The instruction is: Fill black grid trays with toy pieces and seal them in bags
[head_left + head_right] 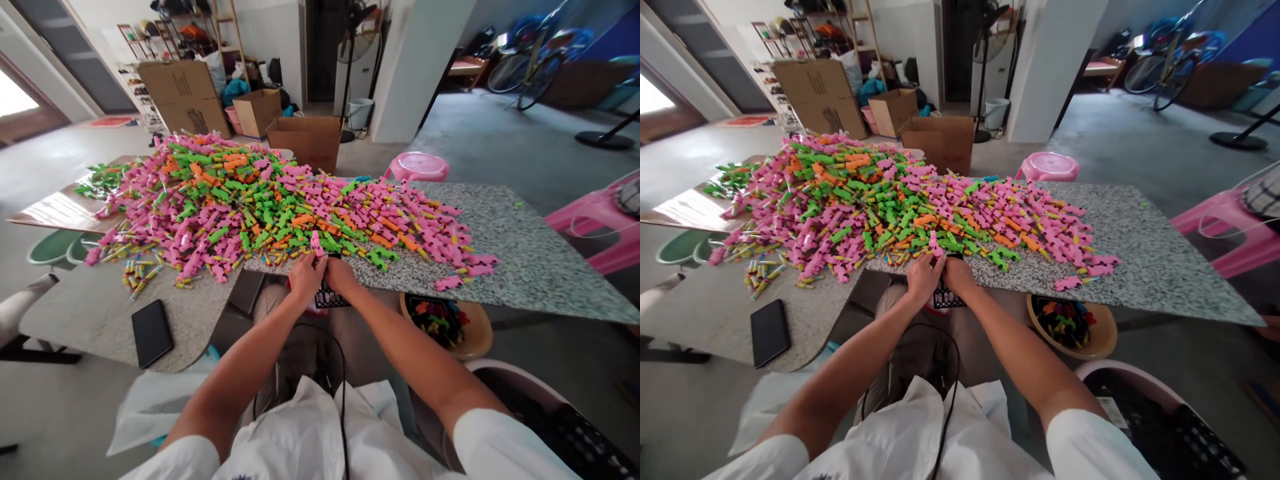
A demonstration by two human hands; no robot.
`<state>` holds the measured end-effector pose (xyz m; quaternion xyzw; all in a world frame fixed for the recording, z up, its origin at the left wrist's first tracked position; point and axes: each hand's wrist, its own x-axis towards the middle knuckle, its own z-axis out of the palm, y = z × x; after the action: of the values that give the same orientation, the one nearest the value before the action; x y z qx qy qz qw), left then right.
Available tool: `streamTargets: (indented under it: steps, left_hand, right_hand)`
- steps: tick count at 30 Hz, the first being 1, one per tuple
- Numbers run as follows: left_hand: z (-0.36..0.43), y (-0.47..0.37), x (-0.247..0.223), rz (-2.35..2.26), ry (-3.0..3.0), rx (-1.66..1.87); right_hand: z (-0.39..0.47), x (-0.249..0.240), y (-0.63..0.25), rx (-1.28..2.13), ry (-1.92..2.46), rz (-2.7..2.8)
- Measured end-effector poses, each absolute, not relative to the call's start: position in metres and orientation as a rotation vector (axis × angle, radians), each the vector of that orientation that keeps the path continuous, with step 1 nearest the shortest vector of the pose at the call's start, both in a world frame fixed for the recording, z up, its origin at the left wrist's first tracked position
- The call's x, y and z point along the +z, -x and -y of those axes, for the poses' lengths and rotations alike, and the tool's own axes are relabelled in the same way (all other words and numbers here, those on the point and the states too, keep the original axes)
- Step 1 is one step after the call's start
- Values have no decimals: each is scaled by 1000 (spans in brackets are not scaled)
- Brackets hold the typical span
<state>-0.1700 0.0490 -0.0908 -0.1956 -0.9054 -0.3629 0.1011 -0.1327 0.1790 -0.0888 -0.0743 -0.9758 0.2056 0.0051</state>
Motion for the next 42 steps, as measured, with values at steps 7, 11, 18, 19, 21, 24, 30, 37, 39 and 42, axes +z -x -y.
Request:
streamTargets:
  steps: [7,11,18,19,21,24,30,37,39,42]
  left_hand:
    - [-55,166,-91,2694,504,-735]
    - [-59,162,-94,2692,479,-709]
    - [-65,163,-97,2717,405,-744]
    - [-64,162,-99,2722,413,-731]
    - [-59,160,-103,2732,473,-707]
    - [-41,159,-109,2720,654,-735]
    - [-10,172,-110,2706,945,-845]
    - [-23,186,-119,2699,1000,-753]
    - [-25,188,-123,2692,1019,-733]
    - [-23,189,-126,2682,1040,-726]
  right_hand:
    - [-176,-82,129,672,266,3068]
    - [-175,-81,128,658,261,3068]
    - [-177,-81,128,729,246,3042]
    - [-177,-80,128,745,242,3034]
    - [-180,-78,130,819,196,3021]
    - [-199,-73,130,1028,85,2969]
    - [-315,-62,109,737,756,2684]
    - [-387,-63,112,298,916,2870]
    - [-384,-60,117,214,880,2957]
    - [-379,-54,123,178,852,3007]
